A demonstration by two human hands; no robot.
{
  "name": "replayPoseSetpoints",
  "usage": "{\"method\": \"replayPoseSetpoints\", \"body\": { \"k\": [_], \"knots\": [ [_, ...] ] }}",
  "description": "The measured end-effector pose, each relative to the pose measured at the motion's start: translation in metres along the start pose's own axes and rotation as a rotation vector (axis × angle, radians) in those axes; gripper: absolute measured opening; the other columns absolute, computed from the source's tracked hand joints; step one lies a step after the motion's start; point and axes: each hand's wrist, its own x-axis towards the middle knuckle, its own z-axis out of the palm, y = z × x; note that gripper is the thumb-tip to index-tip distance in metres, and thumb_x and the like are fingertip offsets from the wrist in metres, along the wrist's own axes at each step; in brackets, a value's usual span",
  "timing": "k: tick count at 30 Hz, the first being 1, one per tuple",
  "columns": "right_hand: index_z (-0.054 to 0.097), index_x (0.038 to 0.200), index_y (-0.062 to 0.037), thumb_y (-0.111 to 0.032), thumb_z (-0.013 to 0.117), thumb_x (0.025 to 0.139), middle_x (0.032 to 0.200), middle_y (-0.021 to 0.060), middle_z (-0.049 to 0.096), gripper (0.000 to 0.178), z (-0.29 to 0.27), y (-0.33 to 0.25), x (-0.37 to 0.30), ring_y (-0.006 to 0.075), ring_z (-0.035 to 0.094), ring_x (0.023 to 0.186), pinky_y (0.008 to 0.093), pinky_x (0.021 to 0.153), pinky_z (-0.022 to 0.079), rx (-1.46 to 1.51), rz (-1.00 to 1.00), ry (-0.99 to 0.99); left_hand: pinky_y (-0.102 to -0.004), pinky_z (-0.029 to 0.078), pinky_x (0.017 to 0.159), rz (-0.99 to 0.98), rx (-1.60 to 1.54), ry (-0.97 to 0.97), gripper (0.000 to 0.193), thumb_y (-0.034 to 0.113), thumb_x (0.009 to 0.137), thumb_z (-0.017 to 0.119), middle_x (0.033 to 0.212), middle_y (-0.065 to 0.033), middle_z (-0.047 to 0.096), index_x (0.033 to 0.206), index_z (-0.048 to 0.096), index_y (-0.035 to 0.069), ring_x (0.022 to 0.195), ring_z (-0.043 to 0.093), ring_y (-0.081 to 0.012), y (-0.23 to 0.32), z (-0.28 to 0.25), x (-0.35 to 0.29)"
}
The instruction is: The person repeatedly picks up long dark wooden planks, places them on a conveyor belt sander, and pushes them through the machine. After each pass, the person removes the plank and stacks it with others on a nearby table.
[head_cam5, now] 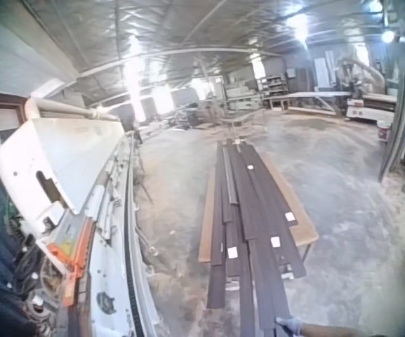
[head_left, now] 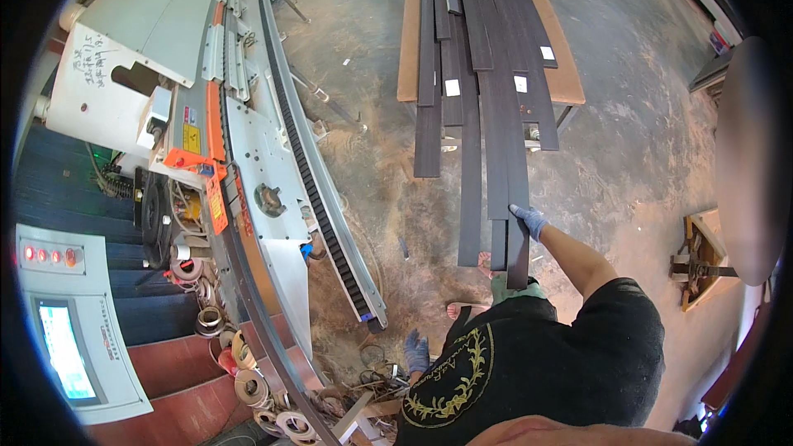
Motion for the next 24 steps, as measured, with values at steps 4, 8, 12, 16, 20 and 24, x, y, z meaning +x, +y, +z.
{"method": "replayPoseSetpoints", "body": {
  "k": [4,8,12,16,20,24],
  "knots": [
    [0.049,0.128,0.0,-0.039,0.076,0.073,0.115,0.0161,0.063,0.073,0.004,-0.007,0.013,0.0288,0.062,0.103,0.0386,0.09,0.049,-0.39,-0.181,0.294,-0.0364,0.041,0.098,-0.098,0.126,-0.007,0.05,0.008,0.085,0.063,0.132,-0.0142,0.05,0.132,0.045,0.001,0.12,0.049,-0.0264,0.019,0.0,-0.005],
    [0.041,0.136,-0.0074,-0.04,0.074,0.07,0.133,0.0192,0.047,0.081,0.039,-0.116,0.025,0.0342,0.044,0.125,0.0425,0.102,0.038,-0.759,-0.511,0.634,-0.0354,0.04,0.099,-0.169,-0.052,0.008,0.049,0.004,0.086,0.06,0.132,-0.0137,0.049,0.132,0.043,0.0,0.122,0.047,-0.0257,0.0,0.002,-0.017],
    [0.03,0.144,-0.0118,-0.048,0.069,0.076,0.145,0.0168,0.037,0.086,0.07,-0.218,0.118,0.0356,0.036,0.132,0.0452,0.107,0.032,-1.01,-0.591,0.655,-0.0339,0.044,0.094,-0.055,0.192,-0.148,0.041,0.006,0.089,0.054,0.125,-0.014,0.053,0.129,0.045,0.002,0.117,0.05,-0.0257,-0.036,-0.026,-0.024],
    [0.028,0.146,-0.013,-0.053,0.069,0.075,0.148,0.0153,0.033,0.091,0.108,-0.291,0.195,0.033,0.036,0.134,0.0447,0.106,0.035,-1.153,-0.518,0.672,-0.0343,0.044,0.094,-0.224,0.194,-0.01,0.042,0.009,0.088,0.056,0.124,-0.0143,0.054,0.128,0.046,0.002,0.116,0.052,-0.0257,-0.013,0.002,-0.029],
    [0.035,0.143,-0.019,-0.051,0.069,0.076,0.147,0.013,0.034,0.082,0.144,-0.335,0.205,0.0325,0.036,0.134,0.048,0.103,0.037,-1.106,-0.333,0.727,-0.0347,0.045,0.094,-0.328,0.177,0.081,0.042,0.012,0.088,0.057,0.123,-0.0145,0.055,0.128,0.047,0.001,0.115,0.053,-0.0258,0.013,0.02,-0.029],
    [0.042,0.137,-0.028,-0.042,0.07,0.077,0.141,0.011,0.041,0.068,0.138,-0.347,0.223,0.0303,0.039,0.13,0.0483,0.098,0.04,-1.083,-0.288,0.801,-0.0351,0.045,0.093,-0.358,0.165,0.124,0.043,0.016,0.088,0.059,0.122,-0.0148,0.056,0.127,0.048,0.001,0.114,0.054,-0.0258,0.026,0.023,-0.028]
  ]
}}
